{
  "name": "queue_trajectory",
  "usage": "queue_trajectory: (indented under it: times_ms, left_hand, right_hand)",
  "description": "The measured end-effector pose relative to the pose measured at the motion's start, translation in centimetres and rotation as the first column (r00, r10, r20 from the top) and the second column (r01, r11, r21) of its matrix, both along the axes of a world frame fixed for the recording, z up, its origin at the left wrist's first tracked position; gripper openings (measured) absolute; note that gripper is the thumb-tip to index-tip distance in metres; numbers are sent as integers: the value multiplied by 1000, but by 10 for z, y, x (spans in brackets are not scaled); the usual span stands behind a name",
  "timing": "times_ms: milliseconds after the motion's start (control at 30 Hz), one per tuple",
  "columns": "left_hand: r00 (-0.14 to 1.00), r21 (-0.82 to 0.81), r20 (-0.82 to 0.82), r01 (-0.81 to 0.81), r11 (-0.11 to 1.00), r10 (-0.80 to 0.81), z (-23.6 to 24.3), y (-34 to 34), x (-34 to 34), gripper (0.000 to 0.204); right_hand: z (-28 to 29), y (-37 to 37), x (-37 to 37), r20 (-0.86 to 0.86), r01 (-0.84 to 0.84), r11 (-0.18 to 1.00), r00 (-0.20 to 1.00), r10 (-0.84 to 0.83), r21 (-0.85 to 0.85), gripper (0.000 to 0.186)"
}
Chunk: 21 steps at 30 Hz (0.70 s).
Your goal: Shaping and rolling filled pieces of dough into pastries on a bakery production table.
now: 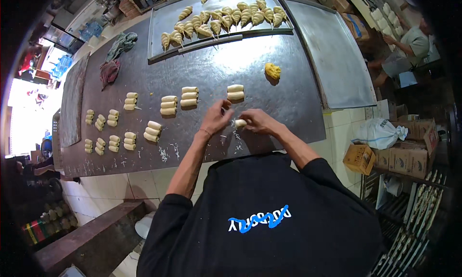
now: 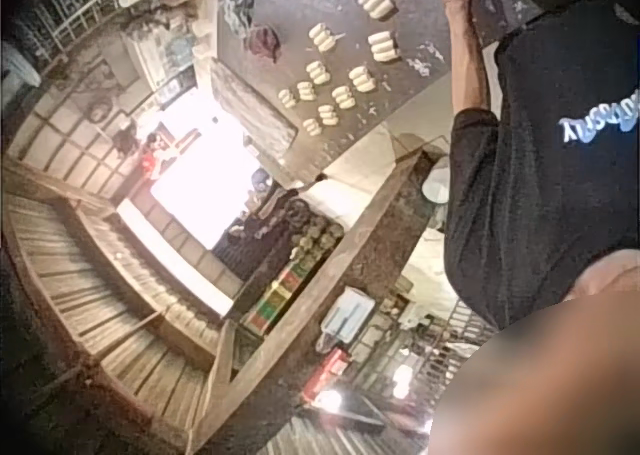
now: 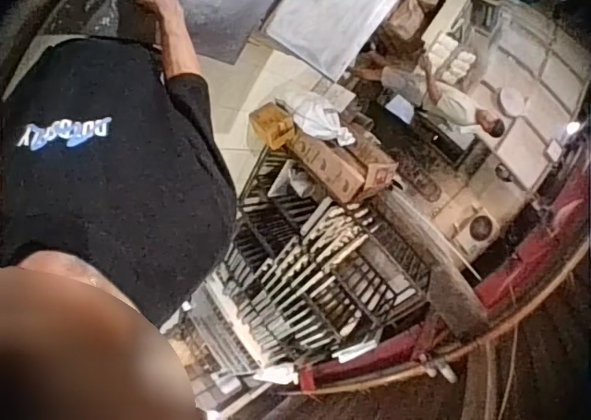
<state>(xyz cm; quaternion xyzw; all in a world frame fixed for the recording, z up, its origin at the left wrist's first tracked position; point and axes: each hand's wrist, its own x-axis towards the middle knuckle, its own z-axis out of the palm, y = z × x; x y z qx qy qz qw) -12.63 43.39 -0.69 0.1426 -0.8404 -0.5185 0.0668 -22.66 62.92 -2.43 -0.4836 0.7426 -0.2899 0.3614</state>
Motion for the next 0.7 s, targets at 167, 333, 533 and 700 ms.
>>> queue_trajectory:
  times_ms: [167,333,533,700]
  left_hand:
    - [923,-135,79,383,914,-376,-3,24,2,76]
    - [894,-176,68,448,876,-443,-26,51,13,87]
    - [972,-289,-131,148,946,-192,-44,64,44,91]
    - [981,-137,-191,-8,990,-19,-32,54,18,84]
  right_hand:
    - [-22,21,6,-280,77,938,943,-179,-338,62]
    - [3,24,15,1,177,984,984,-177,-9,86]
    - [-7,46,46,-55,464,830,863,-503,-308,72]
    - [-3,16,29,93,596,717,789,-608,-362,56]
